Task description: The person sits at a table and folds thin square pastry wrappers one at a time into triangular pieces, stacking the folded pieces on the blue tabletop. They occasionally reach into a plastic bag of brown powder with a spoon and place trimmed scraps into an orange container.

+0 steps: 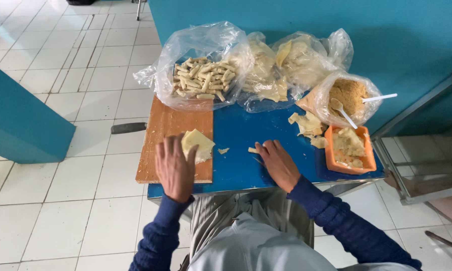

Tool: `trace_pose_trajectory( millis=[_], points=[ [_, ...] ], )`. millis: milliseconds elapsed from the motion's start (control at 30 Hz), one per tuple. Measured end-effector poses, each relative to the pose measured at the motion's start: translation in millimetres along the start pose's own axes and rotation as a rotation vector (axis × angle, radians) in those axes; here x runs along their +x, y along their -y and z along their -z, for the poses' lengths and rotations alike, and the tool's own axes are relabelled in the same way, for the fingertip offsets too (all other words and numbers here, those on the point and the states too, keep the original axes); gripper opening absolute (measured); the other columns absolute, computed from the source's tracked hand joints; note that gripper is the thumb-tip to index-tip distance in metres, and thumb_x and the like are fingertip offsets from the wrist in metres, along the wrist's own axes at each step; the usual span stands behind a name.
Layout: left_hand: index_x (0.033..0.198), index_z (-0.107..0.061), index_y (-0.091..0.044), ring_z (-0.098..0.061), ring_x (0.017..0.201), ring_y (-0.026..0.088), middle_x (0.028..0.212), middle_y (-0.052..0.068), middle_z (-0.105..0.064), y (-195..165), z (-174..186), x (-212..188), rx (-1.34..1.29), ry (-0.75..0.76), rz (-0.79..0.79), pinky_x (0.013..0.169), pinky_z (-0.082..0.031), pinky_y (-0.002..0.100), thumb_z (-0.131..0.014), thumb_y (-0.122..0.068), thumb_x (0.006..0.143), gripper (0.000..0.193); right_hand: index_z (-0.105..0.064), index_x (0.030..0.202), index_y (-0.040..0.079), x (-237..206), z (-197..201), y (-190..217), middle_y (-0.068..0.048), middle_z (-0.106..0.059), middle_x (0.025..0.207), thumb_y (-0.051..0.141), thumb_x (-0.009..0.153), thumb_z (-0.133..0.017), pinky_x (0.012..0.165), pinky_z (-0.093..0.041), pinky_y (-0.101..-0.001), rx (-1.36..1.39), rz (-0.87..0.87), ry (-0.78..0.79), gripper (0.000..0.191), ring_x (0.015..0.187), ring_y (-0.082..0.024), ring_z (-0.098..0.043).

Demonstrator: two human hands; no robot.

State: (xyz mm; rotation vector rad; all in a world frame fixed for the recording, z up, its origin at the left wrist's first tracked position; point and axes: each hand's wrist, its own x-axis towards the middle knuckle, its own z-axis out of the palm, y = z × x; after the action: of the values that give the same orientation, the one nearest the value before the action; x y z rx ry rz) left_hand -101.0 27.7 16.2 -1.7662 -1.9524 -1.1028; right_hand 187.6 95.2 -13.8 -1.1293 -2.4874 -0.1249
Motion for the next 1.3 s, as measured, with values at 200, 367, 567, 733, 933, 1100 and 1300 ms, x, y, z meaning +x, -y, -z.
trace_pose_trajectory(
  millis=[200, 367, 567, 733, 933, 1100, 1300],
  points=[
    [0.106, -0.068, -0.002, -0.058, 0.098, 0.032, 0.104, 0.011, -0.064, 27, 3, 10, -0.150, 0.168, 0.049, 0.083, -0.047, 0.044, -0.079, -0.032, 0.089, 0.037, -0.073, 0.123, 0.007, 102, 35, -22, -0.011, -0.077, 0.095, 0.009, 0.097, -0.069, 0.068, -0.055, -0.0322, 0.573, -0.207, -0.024, 0.026, 0.077, -0.016, -0.073],
    [0.105, -0.068, -0.005, -0.057, 0.100, 0.033, 0.104, 0.010, -0.063, 19, 7, 7, -0.160, 0.058, 0.046, 0.087, -0.045, 0.045, -0.082, -0.023, 0.079, 0.035, -0.067, 0.130, 0.002, 174, 53, 2, -0.008, -0.074, 0.118, 0.008, 0.100, -0.069, 0.088, -0.059, -0.0279, 0.922, 0.033, -0.331, 0.030, 0.102, -0.012, -0.070],
    [0.103, -0.065, -0.007, -0.058, 0.099, 0.031, 0.101, 0.008, -0.063, 15, 6, 8, -0.194, 0.064, 0.049, 0.085, -0.043, 0.044, -0.081, -0.017, 0.081, 0.029, -0.074, 0.118, 0.006, 121, 35, 54, -0.007, -0.074, 0.112, 0.008, 0.100, -0.067, 0.086, -0.059, -0.0307, 0.855, 0.091, -0.178, 0.020, 0.100, -0.019, -0.074],
    [0.104, -0.063, -0.006, -0.065, 0.094, 0.030, 0.097, 0.009, -0.068, 18, -3, 3, -0.361, 0.124, 0.131, 0.081, -0.047, 0.042, -0.077, -0.010, 0.085, 0.024, -0.066, 0.120, 0.006, 98, 10, 95, -0.012, -0.067, 0.118, 0.015, 0.089, -0.075, 0.093, -0.055, -0.0396, 0.671, 0.246, -0.187, 0.034, 0.112, -0.033, -0.066],
    [0.114, -0.060, -0.001, -0.071, 0.099, 0.015, 0.105, 0.011, -0.073, 12, -24, 7, -1.006, 0.229, 0.372, 0.084, -0.056, 0.028, -0.069, -0.011, 0.097, 0.021, -0.059, 0.126, 0.004, 81, 9, 96, -0.017, -0.066, 0.121, 0.015, 0.089, -0.078, 0.093, -0.054, -0.0406, 0.703, 0.152, -0.252, 0.044, 0.112, -0.035, -0.066],
    [0.129, -0.053, 0.000, -0.067, 0.099, 0.015, 0.112, 0.010, -0.068, -27, -49, 0, -1.663, 0.299, 0.364, 0.089, -0.056, 0.029, -0.068, -0.006, 0.099, 0.034, -0.067, 0.113, 0.003, 62, 16, 82, -0.013, -0.075, 0.111, 0.013, 0.091, -0.080, 0.084, -0.059, -0.0333, 0.781, -0.106, -0.383, 0.027, 0.097, -0.023, -0.076],
    [0.128, -0.050, -0.001, -0.067, 0.101, 0.013, 0.111, 0.008, -0.068, -73, -79, -10, -1.692, 0.327, 0.486, 0.087, -0.055, 0.027, -0.073, 0.001, 0.092, 0.043, -0.075, 0.111, 0.001, 32, 23, 39, -0.008, -0.077, 0.110, 0.007, 0.099, -0.070, 0.083, -0.060, -0.0268, 0.957, -0.217, -0.310, 0.013, 0.098, -0.012, -0.074]
  ],
)
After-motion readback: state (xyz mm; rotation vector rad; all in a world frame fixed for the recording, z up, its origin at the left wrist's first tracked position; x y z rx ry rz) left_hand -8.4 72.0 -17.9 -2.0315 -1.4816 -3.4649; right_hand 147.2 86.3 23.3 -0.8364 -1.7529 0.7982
